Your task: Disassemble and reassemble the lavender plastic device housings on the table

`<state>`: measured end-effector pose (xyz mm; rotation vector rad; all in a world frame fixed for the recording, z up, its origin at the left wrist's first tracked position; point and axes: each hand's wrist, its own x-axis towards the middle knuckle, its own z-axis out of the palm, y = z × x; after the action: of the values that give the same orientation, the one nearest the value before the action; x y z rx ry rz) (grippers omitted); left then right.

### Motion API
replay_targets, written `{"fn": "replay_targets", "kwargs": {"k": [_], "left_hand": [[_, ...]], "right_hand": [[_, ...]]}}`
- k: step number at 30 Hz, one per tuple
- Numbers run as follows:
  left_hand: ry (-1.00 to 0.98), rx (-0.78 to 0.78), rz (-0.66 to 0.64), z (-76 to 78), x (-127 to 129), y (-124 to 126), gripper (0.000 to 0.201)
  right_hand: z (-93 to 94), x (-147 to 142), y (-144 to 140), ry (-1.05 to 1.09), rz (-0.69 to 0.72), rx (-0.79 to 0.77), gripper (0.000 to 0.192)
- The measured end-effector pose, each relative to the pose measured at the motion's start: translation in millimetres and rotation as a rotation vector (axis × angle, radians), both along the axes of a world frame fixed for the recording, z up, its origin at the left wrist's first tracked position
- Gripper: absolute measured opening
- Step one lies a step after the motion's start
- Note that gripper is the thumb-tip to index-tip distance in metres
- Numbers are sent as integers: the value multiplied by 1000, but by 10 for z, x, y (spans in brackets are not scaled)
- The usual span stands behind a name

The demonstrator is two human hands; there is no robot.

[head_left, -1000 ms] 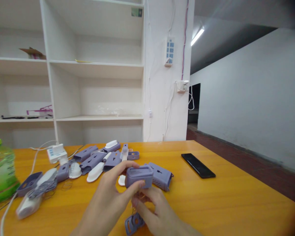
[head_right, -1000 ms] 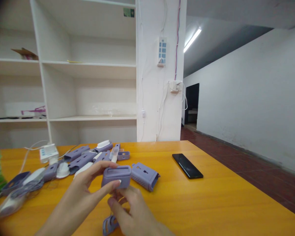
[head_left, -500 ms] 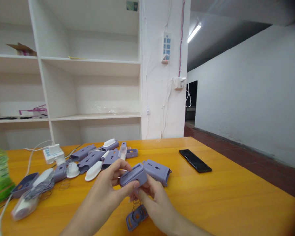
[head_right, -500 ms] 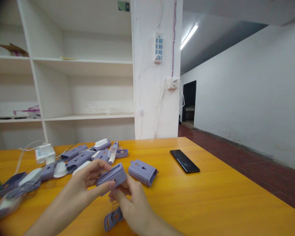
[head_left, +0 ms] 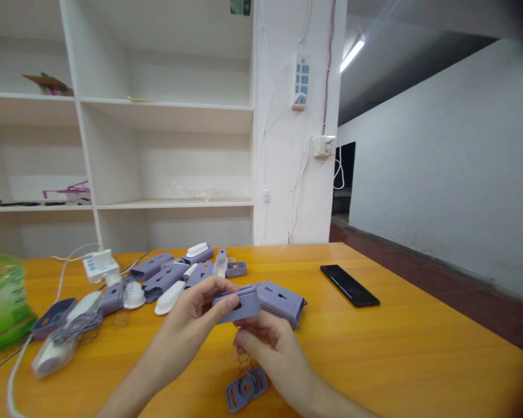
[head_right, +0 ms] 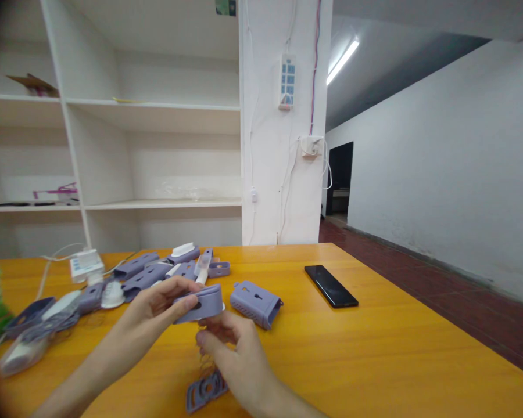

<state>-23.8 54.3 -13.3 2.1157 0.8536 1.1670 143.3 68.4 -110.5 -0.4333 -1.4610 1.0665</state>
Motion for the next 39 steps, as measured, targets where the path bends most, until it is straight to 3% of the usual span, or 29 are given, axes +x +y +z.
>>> {"fn": "replay_targets", "kwargs": {"k": [11,17,39], "left_hand": [[-79,33,69,57,65,-64,21],[-95,24,12,36,50,-84,19],[-96,17,42,33,24,-95,19]], "right_hand": [[54,3,-37,-34,-58,6,27],[53,-14,-32,-14,-58,3,27],[26,-24,-39,-70,-85,1,28]]}}
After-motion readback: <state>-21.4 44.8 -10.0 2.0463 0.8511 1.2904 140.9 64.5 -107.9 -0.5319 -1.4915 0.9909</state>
